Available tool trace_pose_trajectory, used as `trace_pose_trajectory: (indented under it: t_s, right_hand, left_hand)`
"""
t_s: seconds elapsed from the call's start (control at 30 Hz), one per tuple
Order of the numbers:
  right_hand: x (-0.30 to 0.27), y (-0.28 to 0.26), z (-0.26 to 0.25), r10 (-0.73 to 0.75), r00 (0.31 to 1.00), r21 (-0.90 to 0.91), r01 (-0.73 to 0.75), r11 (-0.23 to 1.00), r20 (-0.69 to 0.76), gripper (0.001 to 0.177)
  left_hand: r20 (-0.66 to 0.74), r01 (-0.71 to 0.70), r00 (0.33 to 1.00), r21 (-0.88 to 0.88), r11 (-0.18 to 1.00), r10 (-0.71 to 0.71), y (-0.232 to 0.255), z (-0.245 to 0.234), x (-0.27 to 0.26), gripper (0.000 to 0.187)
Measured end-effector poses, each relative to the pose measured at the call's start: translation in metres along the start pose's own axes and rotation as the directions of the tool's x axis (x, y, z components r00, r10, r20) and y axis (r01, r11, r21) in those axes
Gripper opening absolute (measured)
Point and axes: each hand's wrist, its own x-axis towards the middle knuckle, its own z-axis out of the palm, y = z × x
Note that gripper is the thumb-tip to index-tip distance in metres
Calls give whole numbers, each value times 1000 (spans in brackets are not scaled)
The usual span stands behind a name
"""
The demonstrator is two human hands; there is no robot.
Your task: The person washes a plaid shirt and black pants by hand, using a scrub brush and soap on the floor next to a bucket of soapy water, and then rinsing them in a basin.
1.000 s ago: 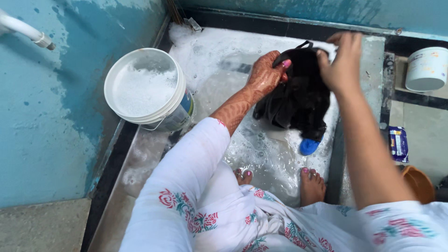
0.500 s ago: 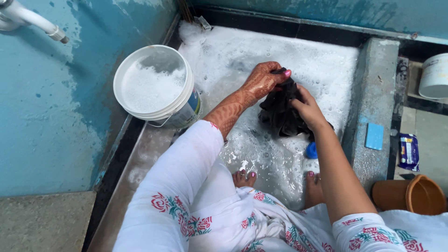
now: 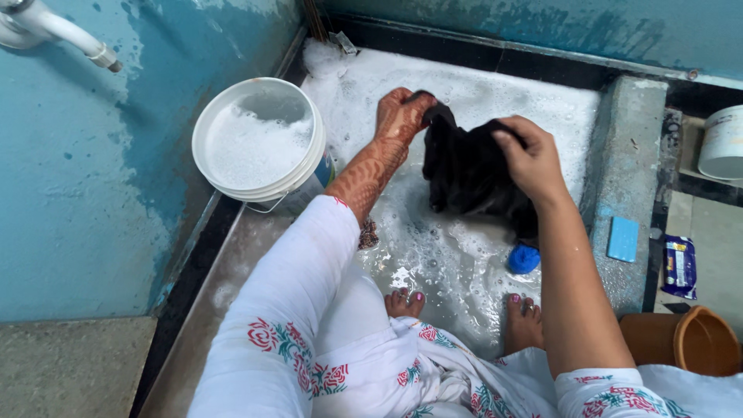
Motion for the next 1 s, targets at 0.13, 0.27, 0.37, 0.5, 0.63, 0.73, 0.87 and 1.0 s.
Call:
trace_pose_trajectory:
  t_s: [0.13,0.27,0.37,0.5,0.63,0.73,0.87,1.0]
  right_hand:
    - [-1,-48,14,-116,975,-153,146,977,192,14]
    - [-4,-51,18,-143,987,-134,152,979,75,12]
    - [-7,-37,24,-151,988,-106,148,983,-18,11]
    - [-10,-16,30,-104,971,-52,95,994,-215,19]
    - [-9,-9,31,31,951,83,-6,997,-307,29]
    - [-9,-12,25,98,970,34,-93,995,-221,27]
    - [3,-33,-6,324,930,-115,-307,945,172,35]
    - [18,-70,-21,536,757,-561,-276,781,375,50]
  left_hand:
    - [104,79,992,-3,997,-78,24,9,-12,26]
    - [269,157,949,41,987,-162,39,21,-39,36]
    - [421,150,902,-93,984,-97,24,33,-58,39]
    - [487,162,867,-78,984,-104,13,37,-69,31]
    - [499,-54,866,51,997,21,-5,40,-60,26]
    - [353,-229,927,276,934,123,-16,46,-47,22]
    - [264,-433,901,486,759,344,1,53,-45,23]
    - [288,-514,857,445,733,427,32,59,-52,23]
